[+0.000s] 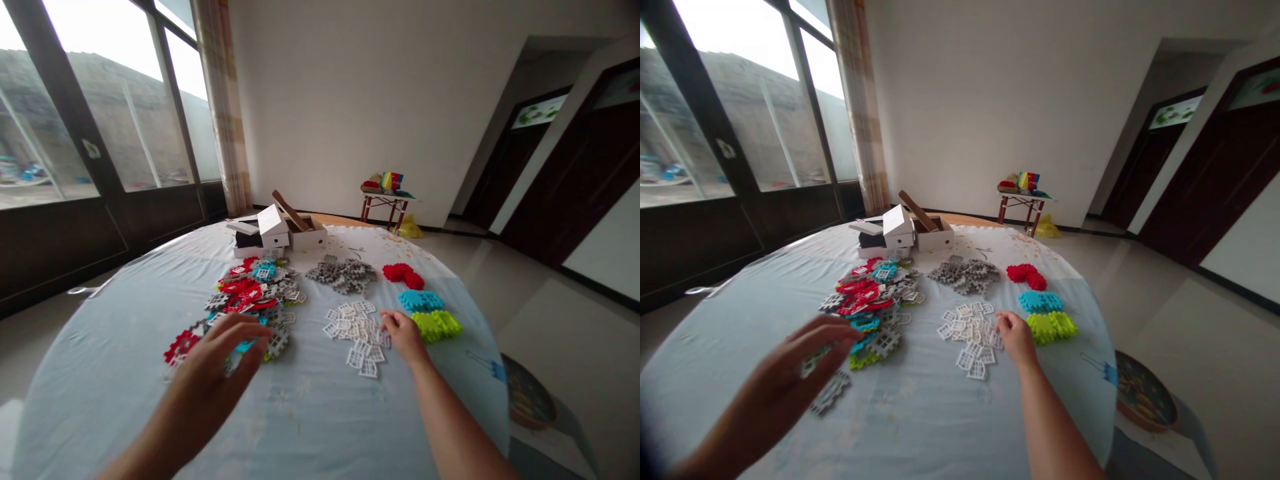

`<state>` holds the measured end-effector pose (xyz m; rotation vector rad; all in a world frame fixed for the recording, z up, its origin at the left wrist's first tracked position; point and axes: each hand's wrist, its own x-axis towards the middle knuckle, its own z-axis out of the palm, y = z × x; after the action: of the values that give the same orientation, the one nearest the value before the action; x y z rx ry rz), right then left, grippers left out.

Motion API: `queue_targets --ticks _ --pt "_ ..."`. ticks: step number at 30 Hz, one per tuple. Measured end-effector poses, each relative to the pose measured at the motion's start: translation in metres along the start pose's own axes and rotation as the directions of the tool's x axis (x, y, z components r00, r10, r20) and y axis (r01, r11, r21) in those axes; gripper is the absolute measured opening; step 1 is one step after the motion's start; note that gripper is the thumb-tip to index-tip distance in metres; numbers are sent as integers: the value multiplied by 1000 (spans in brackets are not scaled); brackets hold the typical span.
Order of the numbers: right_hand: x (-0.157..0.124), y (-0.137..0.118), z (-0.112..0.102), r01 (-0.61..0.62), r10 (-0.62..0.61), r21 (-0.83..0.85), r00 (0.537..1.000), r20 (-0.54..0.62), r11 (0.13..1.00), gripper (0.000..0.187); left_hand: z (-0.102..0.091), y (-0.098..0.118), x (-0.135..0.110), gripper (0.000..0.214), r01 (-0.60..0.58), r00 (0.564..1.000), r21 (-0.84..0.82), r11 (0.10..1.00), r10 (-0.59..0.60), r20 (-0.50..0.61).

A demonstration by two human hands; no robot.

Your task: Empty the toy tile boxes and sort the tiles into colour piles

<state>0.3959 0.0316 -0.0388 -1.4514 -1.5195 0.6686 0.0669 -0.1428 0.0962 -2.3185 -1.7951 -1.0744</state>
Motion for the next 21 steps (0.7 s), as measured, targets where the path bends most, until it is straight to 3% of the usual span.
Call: queue_targets --ticks 3,5,9,13,16,21 --pt "1 1 1 -8 8 -13 1000 3 1000 39 33 -23 16 29 -5 980 112 994 -17 198" --pt "2 1 2 -11 12 -21 1000 8 1000 39 51 -37 19 34 1 960 195 981 -55 273" --pt "3 0 3 -16 17 -28 1000 24 999 39 66 -50 26 36 -43 923 237 971 -52 382" --pt "4 -1 2 -24 24 -18 999 31 1000 39 72 -44 61 33 -124 917 260 958 10 399" --pt "4 -2 2 -17 17 -12 1000 16 1000 38 87 -44 97 30 -164 919 361 918 8 395" --pt "4 -3 3 5 -5 -35 1000 20 999 36 117 -62 131 22 -141 925 441 886 -41 378"
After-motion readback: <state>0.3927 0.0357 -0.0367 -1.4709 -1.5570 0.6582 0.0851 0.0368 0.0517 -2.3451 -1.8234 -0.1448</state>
